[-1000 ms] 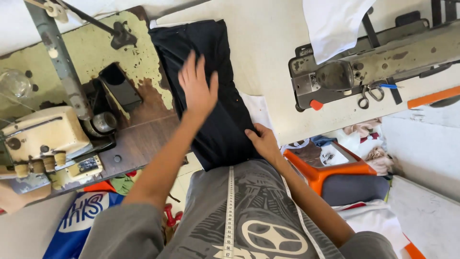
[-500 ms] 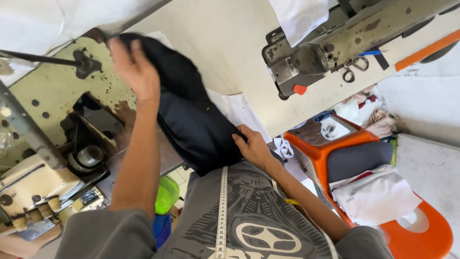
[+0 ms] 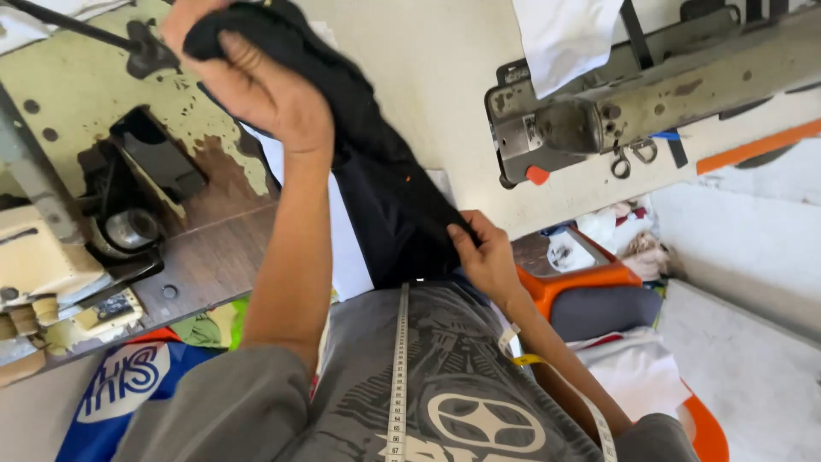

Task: The person measures a black garment and a white t-shirt using a tape measure and a ruler, marking the fabric with a pencil. They then use scissors to cut the white t-shirt along the marked lines.

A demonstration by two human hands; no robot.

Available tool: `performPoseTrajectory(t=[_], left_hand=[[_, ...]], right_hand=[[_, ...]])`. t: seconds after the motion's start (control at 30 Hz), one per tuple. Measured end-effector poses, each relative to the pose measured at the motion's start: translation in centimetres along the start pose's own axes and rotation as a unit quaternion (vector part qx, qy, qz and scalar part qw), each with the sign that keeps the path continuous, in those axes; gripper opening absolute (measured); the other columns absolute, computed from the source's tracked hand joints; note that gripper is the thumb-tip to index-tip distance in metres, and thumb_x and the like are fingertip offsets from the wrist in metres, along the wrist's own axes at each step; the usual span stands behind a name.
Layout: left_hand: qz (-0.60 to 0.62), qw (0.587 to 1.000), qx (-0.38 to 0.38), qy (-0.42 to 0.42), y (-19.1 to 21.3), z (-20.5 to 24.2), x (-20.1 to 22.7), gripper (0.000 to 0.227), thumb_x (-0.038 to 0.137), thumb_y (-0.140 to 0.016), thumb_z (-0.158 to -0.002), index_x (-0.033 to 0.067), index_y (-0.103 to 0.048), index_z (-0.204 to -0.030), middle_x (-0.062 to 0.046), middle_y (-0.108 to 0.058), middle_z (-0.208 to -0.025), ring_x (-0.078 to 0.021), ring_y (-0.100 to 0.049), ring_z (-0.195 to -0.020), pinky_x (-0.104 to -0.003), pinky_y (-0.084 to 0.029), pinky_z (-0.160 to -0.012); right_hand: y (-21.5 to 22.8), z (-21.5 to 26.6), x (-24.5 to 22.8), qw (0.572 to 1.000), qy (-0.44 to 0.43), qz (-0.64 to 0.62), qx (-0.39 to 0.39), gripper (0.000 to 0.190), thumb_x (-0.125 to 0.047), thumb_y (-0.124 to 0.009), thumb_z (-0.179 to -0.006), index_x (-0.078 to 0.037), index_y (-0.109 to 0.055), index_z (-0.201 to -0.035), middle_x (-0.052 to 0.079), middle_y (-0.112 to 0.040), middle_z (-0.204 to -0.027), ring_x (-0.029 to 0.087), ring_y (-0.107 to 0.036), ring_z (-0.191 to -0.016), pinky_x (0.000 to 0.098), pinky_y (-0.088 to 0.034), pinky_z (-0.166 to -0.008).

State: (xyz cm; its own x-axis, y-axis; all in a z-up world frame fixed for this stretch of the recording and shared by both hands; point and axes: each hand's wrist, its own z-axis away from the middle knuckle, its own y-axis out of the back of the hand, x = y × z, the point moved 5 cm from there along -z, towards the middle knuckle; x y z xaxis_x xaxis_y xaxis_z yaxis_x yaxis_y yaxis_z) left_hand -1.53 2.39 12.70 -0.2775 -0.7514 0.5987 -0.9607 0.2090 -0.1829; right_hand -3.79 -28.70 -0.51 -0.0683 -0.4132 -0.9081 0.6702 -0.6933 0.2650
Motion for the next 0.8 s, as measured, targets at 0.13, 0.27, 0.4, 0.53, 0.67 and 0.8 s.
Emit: performPoseTrajectory(t=[0.13,0.27,0.4,0.53,0.67,0.8], left_hand=[[-0.107,0.993,0.001,0.045,0.7,7.0,-6.8,0.024,0.031,-0.045,-0.112,0.0139,-0.059,-0.121,-0.005,-0.062,-0.115,-0.0213,-0.064,-0.113,-0.034,-0.052,-0.105],[-0.46,0.783,-0.29,-0.304,-8.4,16.0,-8.9,0.032,0.005,-0.071,-0.097,-0.0114,-0.063,-0.124,-0.038,-0.057,-0.121,-0.0562,-0.058,-0.11,-0.068,-0.046,-0.098],[-0.148,0.817,-0.557,-0.027,-11.2,18.3,-7.3,0.052,0.036,-0.078,-0.104,0.0187,-0.056,-0.148,-0.006,-0.044,-0.156,-0.0274,-0.034,-0.147,-0.061,-0.014,-0.119],[-0.17,0.906,-0.373,0.106,4.2,20.8,-3.5,0.039,0.039,-0.063,-0.106,0.0095,-0.064,-0.132,-0.015,-0.057,-0.142,-0.0331,-0.051,-0.135,-0.054,-0.027,-0.119],[-0.436,0.797,-0.325,0.262,11.0,26.2,-5.4,0.057,0.058,-0.079,-0.089,0.0125,-0.066,-0.121,-0.009,-0.055,-0.122,-0.0351,-0.055,-0.115,-0.057,-0.041,-0.099],[-0.406,0.803,-0.386,0.202,8.7,27.5,-9.4,0.024,0.033,-0.08,-0.087,0.0182,-0.066,-0.098,0.002,-0.059,-0.104,-0.0256,-0.056,-0.108,-0.051,-0.039,-0.098]], right_hand=[[0.4,1.1,-0.7,0.999,0.027,-0.016,-0.036,0.013,-0.023,-0.056,-0.106,-0.012,-0.06,-0.099,-0.008,-0.046,-0.065,0.006,-0.038,-0.057,0.0277,-0.033,-0.053],[3.1,-0.1,3.7,0.997,-0.04,-0.048,0.046,0.009,-0.016,-0.063,-0.101,-0.008,-0.066,-0.097,-0.002,-0.053,-0.066,0.009,-0.049,-0.06,0.0257,-0.041,-0.054],[5.0,-2.9,8.8,0.981,-0.124,-0.093,0.116,0.004,-0.008,-0.065,-0.093,-0.007,-0.068,-0.091,-0.004,-0.052,-0.064,0.006,-0.049,-0.057,0.0193,-0.037,-0.05],[6.5,-4.3,12.3,0.97,-0.192,-0.108,0.106,0.006,-0.01,-0.071,-0.088,-0.006,-0.071,-0.091,0.0,-0.058,-0.065,0.01,-0.056,-0.058,0.0243,-0.042,-0.051],[7.2,-3.1,8.6,0.956,-0.267,-0.098,0.07,0.018,-0.022,-0.077,-0.087,-0.006,-0.072,-0.094,0.003,-0.063,-0.068,0.014,-0.061,-0.059,0.0281,-0.049,-0.049],[6.9,-4.7,14.1,0.961,-0.261,-0.075,0.061,0.019,-0.028,-0.078,-0.086,-0.012,-0.075,-0.095,0.003,-0.064,-0.068,0.014,-0.061,-0.055,0.0284,-0.049,-0.043]])
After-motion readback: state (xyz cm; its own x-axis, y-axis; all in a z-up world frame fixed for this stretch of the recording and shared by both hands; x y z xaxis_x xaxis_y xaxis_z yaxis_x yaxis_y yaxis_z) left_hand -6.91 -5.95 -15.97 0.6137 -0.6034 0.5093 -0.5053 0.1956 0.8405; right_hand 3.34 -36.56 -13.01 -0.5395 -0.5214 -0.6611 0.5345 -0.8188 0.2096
